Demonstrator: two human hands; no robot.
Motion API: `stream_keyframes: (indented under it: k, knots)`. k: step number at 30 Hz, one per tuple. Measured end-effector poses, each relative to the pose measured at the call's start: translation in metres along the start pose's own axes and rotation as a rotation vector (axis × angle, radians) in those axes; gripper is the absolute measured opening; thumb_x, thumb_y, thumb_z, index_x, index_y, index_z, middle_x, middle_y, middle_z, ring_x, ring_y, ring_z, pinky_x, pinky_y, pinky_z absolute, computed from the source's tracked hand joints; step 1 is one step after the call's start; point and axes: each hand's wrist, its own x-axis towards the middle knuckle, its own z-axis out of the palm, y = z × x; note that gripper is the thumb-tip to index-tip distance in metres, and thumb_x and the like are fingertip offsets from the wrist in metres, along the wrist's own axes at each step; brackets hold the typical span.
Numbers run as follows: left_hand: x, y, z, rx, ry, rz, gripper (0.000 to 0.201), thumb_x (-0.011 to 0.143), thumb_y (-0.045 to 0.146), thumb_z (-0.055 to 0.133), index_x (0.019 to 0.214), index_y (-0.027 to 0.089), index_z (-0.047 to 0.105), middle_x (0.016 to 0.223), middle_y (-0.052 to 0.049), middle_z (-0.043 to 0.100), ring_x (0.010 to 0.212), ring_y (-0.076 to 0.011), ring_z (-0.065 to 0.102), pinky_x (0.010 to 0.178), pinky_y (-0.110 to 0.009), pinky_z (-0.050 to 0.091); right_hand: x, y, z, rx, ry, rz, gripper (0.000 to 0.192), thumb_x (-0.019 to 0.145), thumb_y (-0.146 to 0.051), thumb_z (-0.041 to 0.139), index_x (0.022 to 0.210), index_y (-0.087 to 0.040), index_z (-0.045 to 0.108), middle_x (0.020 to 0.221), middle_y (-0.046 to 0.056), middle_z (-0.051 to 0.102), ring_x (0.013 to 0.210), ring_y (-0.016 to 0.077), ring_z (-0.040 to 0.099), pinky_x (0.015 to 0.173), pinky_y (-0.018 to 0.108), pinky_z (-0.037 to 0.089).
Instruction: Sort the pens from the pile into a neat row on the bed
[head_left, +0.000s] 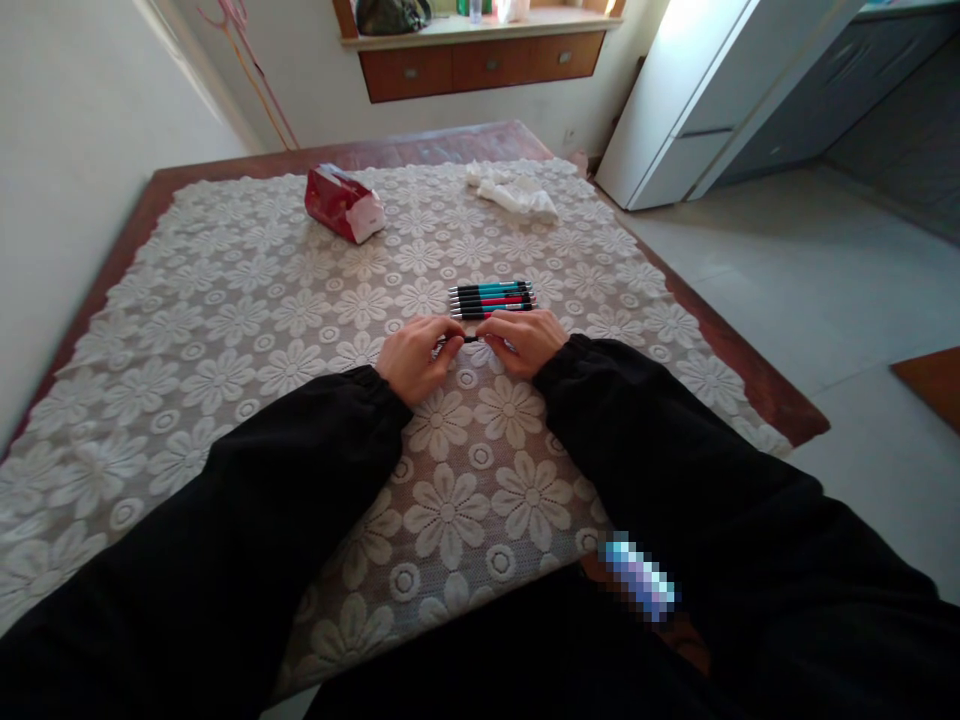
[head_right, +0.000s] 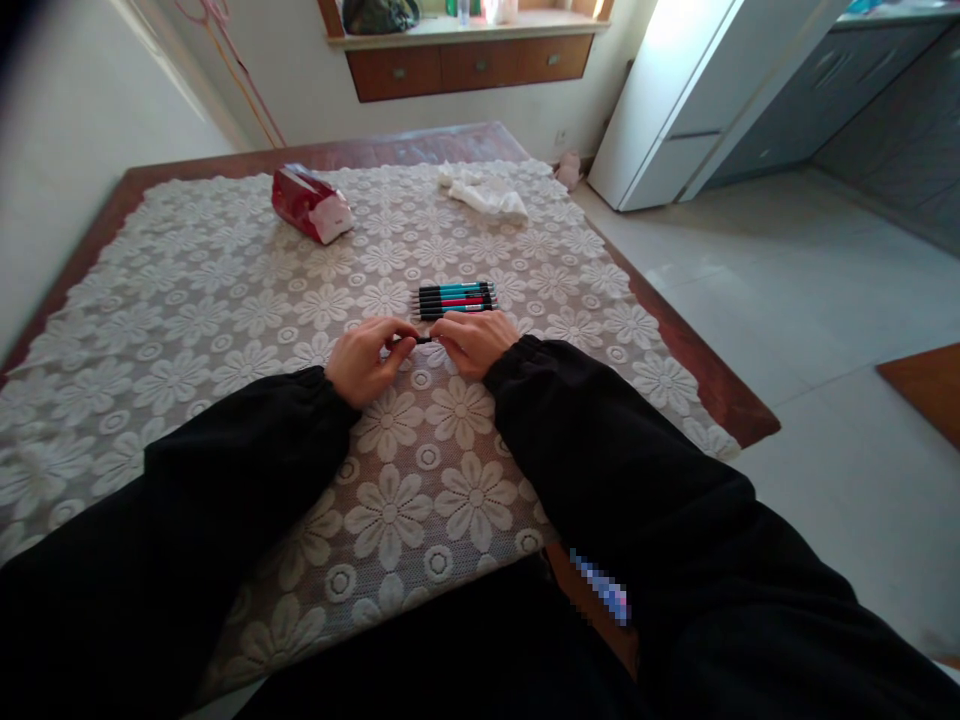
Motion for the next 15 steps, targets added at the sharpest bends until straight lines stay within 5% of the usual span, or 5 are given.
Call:
stream_keyframes:
  k: [10,15]
  knots:
    - [0.0017,-0.0012,-0.0025,0.020,-0.036,-0.099,0.057,0.106,0.046,0.028,0.075,0.022,0.069,0.084,-0.006,0.072,0.082,-0.0232,0.063,0.072,-0.035,0.042,-0.0014,0.0012,-0.0005,0.016,-0.009,0.009,0.034,0.093,-0.023,0.046,0.116,-0.023,0.071,0.103,0.004,0.076,0.079,0.0178,0.065,0.064,0.029,0.036]
    - [0.0005,-0.0014,-0.0005,-0.047,-0.004,-0.072,0.034,0.099,0.049,0.050,0.111,0.023,0.069,0.095,-0.004,0.073,0.083,-0.0217,0.064,0.072,-0.032,0.044,-0.0011,0.0026,-0.0006,0.013,0.006,0.010,0.033,0.091,-0.022,0.046,0.110,-0.022,0.073,0.098,0.005,0.076,0.074,0.0169,0.064,0.062,0.028,0.035]
